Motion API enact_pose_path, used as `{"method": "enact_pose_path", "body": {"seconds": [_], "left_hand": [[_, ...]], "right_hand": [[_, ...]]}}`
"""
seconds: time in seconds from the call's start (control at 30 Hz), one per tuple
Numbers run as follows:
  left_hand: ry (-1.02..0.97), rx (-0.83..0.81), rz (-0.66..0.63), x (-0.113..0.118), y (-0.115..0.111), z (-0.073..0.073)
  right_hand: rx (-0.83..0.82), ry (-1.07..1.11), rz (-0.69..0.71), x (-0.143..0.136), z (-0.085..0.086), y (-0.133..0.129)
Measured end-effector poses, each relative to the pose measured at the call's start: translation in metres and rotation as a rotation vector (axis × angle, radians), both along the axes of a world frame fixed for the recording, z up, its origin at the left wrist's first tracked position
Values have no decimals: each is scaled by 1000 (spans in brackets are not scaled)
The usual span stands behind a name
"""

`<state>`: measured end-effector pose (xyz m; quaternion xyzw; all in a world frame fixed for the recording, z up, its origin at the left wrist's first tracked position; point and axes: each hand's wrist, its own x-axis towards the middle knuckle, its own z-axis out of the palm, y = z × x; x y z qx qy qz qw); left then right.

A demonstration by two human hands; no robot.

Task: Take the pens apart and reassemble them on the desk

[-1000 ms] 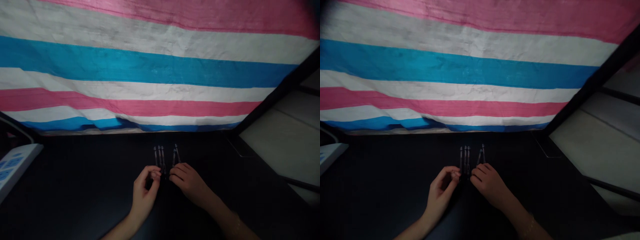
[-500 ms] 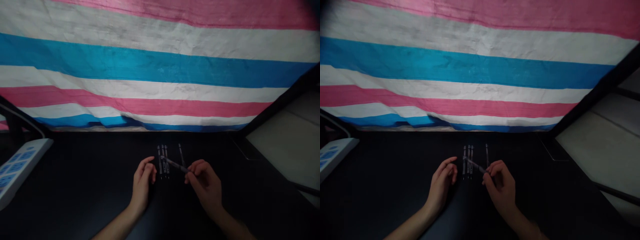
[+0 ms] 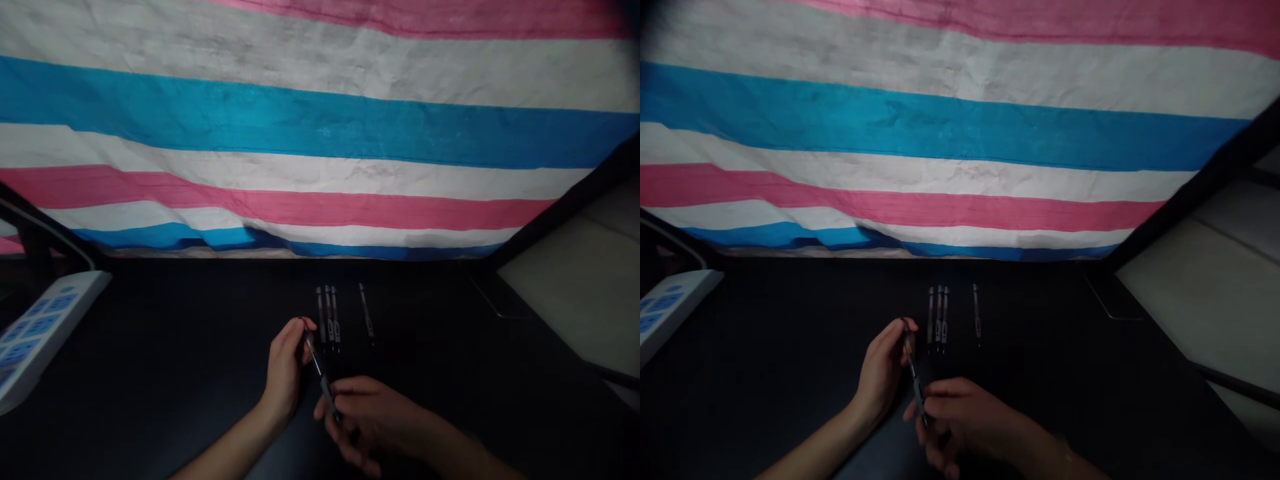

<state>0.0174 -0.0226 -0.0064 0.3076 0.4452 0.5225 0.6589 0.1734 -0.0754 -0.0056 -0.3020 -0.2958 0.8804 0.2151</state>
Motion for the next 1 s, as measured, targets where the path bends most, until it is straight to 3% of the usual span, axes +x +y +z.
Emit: {"method": "enact_pose_path", "body": {"seconds": [0.13,0.27,0.43,0.63,0.77,0.87,1.0], "left_hand": [[-31,10,-21,1,-2,1],[-9,52,-39,0,-2,3],[11,84,-7,1,-5,0],[124,145,46,2,-10,0],[75,111,39,2,-10,2],[25,89,69,2,-8,3],[-7,62,111,0,-6,0]], "right_hand": [[6,9,62,2,-6,1],[78,-148,-1,4,-10,2],[148,-286,-31,4,-4,3],[344,-527,-79,-1,-1,1],[437,-663,-159,-3,-4,1],[395,-606,-162,-2,-3,2],[281,-325,-69,2,-3,7]]}}
